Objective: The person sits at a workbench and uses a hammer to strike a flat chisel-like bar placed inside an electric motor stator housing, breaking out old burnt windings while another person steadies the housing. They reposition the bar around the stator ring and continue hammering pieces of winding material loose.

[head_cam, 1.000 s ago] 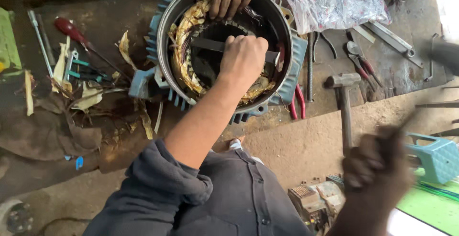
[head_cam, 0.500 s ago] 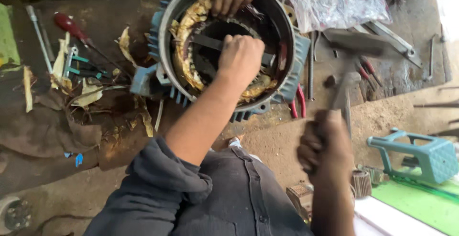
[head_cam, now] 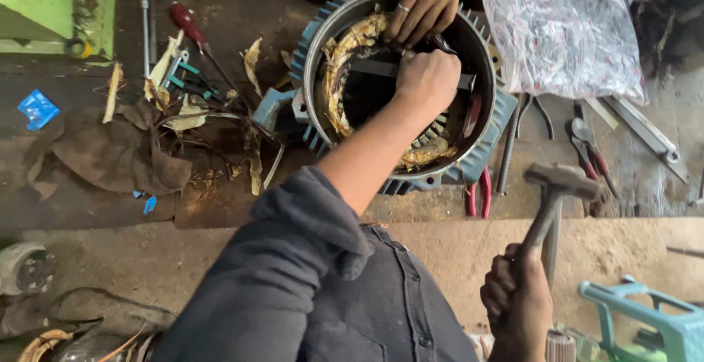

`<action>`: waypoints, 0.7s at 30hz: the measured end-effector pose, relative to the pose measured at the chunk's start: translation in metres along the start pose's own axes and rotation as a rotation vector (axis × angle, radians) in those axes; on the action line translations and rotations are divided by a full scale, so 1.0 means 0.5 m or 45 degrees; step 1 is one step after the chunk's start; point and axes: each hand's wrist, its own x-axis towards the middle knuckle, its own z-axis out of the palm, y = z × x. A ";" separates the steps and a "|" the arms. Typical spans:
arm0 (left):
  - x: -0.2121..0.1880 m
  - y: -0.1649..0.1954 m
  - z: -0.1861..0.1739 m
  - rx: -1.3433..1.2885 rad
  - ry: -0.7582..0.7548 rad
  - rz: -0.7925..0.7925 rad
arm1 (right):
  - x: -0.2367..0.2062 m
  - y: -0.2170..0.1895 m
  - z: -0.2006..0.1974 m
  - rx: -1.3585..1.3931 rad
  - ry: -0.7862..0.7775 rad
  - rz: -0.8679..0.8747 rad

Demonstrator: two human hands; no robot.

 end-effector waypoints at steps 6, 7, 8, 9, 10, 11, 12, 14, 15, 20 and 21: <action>-0.048 -0.009 -0.043 0.018 -0.107 0.204 | 0.018 -0.020 -0.025 -0.136 -0.104 0.075; -0.076 -0.016 -0.064 0.035 -0.123 0.294 | 0.025 -0.025 -0.031 -0.144 -0.133 0.082; -0.106 -0.021 -0.087 0.023 -0.148 0.400 | 0.034 -0.029 -0.038 -0.150 -0.164 0.085; -0.135 -0.023 -0.111 0.010 -0.179 0.508 | 0.045 -0.033 -0.046 -0.156 -0.191 0.091; -0.155 -0.023 -0.138 -0.147 -0.146 0.553 | 0.058 -0.037 -0.055 -0.156 -0.220 0.103; -0.164 -0.016 -0.163 -0.307 -0.110 0.598 | 0.072 -0.042 -0.064 -0.157 -0.249 0.116; -0.159 0.014 -0.177 -0.493 -0.196 0.451 | 0.086 -0.048 -0.073 -0.164 -0.280 0.130; -0.119 0.089 -0.199 -0.764 -0.171 0.295 | 0.118 -0.059 -0.089 -0.222 -0.256 0.181; -0.099 0.118 -0.208 -0.855 -0.058 0.282 | 0.132 -0.064 -0.097 -0.258 -0.245 0.208; -0.103 0.135 -0.208 -0.359 0.329 0.635 | 0.190 -0.076 -0.139 0.116 -0.732 0.069; -0.117 0.126 -0.201 -0.274 0.268 0.623 | 0.198 -0.078 -0.148 0.328 -0.916 0.052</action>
